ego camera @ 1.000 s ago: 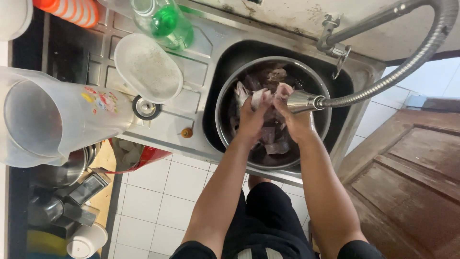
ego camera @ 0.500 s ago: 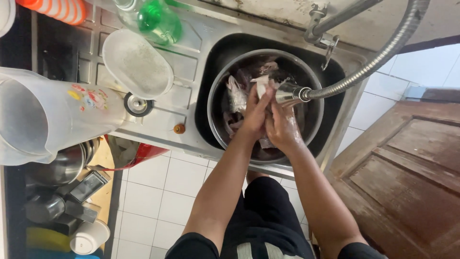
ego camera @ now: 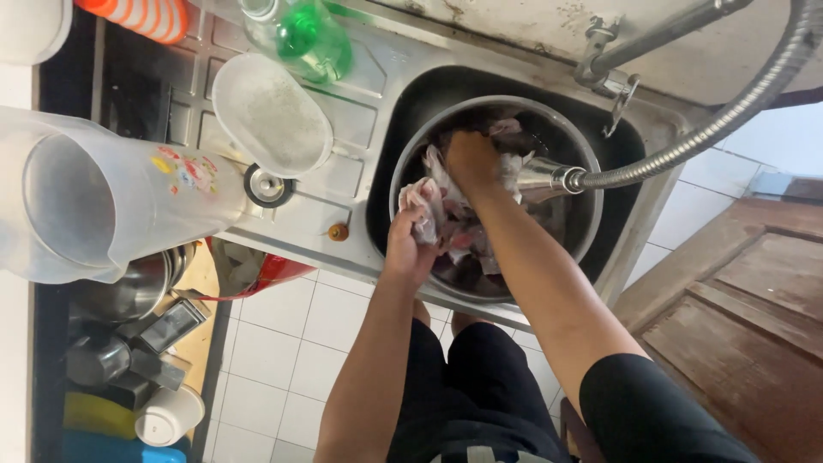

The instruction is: Cutting raw fish into pieces using a cleaver on a tray and then washing the pieces in a metal bowl at a sink.

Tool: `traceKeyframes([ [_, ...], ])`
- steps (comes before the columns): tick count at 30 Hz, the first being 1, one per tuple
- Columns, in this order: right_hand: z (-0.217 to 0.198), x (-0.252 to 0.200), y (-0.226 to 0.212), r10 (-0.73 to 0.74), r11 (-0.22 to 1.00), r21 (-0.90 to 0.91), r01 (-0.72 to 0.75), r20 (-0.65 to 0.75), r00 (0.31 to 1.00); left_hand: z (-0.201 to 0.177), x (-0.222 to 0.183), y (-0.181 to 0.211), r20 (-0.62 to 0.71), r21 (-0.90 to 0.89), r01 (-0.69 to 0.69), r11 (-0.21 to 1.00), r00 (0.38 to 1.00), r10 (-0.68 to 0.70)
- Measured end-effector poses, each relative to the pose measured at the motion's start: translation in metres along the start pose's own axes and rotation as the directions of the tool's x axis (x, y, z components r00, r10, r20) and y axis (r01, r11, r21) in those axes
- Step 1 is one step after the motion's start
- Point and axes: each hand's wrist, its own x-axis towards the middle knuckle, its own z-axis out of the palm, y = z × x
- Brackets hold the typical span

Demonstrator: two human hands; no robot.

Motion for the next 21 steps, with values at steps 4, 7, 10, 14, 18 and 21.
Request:
traceKeyframes([
  [4, -0.057, -0.036, -0.010, -0.128, 0.990, 0.049, 0.132, -0.083, 0.988, 0.008, -0.011, 0.008, -0.067, 0.017, -0.033, 0.999, 0.997, 0.034],
  [7, -0.055, -0.045, 0.024, -0.177, 0.884, 0.336, 0.325, -0.403, 0.898, 0.026, -0.015, 0.015, -0.161, 0.038, -0.019, 0.999, 0.987, 0.025],
  [10, -0.114, -0.104, -0.006, 0.135, 0.497, 0.804, 0.327, -0.444, 0.886, 0.030, 0.006, -0.007, -0.178, 0.141, 0.030, 0.990, 0.984, -0.004],
  [14, -0.111, -0.129, 0.038, 0.045, -0.149, 0.975, -0.166, 0.174, 0.984, 0.068, 0.003, -0.009, -0.150, 0.379, -0.144, 0.914, 0.965, 0.215],
  [18, -0.093, -0.139, 0.053, 0.129, 0.011, 0.992, -0.123, 0.121, 0.984, 0.103, 0.001, -0.009, -0.014, 0.466, -0.123, 0.876, 0.989, 0.146],
  [21, -0.082, -0.150, 0.061, 0.223, 0.256, 0.962, -0.093, 0.034, 0.974, 0.088, 0.021, -0.041, -0.026, 0.456, -0.017, 0.890, 0.999, 0.032],
])
